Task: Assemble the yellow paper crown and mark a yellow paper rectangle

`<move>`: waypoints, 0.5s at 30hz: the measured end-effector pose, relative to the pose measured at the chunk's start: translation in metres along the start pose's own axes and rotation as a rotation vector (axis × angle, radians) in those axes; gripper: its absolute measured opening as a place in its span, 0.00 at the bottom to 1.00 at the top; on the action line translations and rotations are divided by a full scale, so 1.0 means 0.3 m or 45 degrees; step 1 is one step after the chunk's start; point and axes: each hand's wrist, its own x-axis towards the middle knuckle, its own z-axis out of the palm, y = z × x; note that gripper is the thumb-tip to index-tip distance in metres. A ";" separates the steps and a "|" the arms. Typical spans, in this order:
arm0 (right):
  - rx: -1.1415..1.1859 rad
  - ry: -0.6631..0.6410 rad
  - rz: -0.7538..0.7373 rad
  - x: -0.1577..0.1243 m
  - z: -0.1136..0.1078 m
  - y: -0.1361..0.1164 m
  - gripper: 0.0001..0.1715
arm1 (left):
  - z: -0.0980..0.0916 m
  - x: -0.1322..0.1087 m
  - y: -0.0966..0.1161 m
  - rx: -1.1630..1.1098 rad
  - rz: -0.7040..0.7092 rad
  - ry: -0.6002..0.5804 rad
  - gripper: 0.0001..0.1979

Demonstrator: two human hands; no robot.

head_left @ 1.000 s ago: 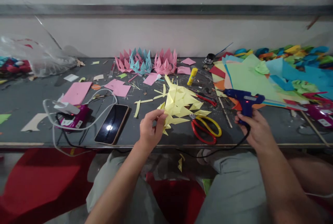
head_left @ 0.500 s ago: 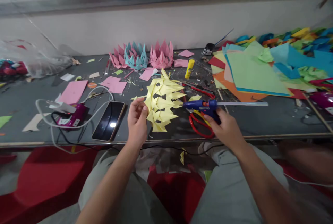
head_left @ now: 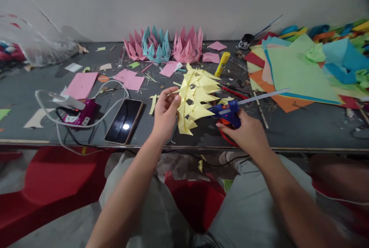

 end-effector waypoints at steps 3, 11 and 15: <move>-0.041 -0.017 0.004 0.001 0.009 -0.008 0.23 | 0.013 0.001 -0.004 0.015 0.013 -0.045 0.07; -0.029 -0.081 0.018 0.007 0.011 -0.031 0.17 | 0.034 -0.002 -0.008 -0.010 -0.030 -0.049 0.06; -0.041 -0.078 -0.010 0.009 0.009 -0.032 0.17 | 0.032 0.000 -0.013 0.010 -0.017 -0.067 0.07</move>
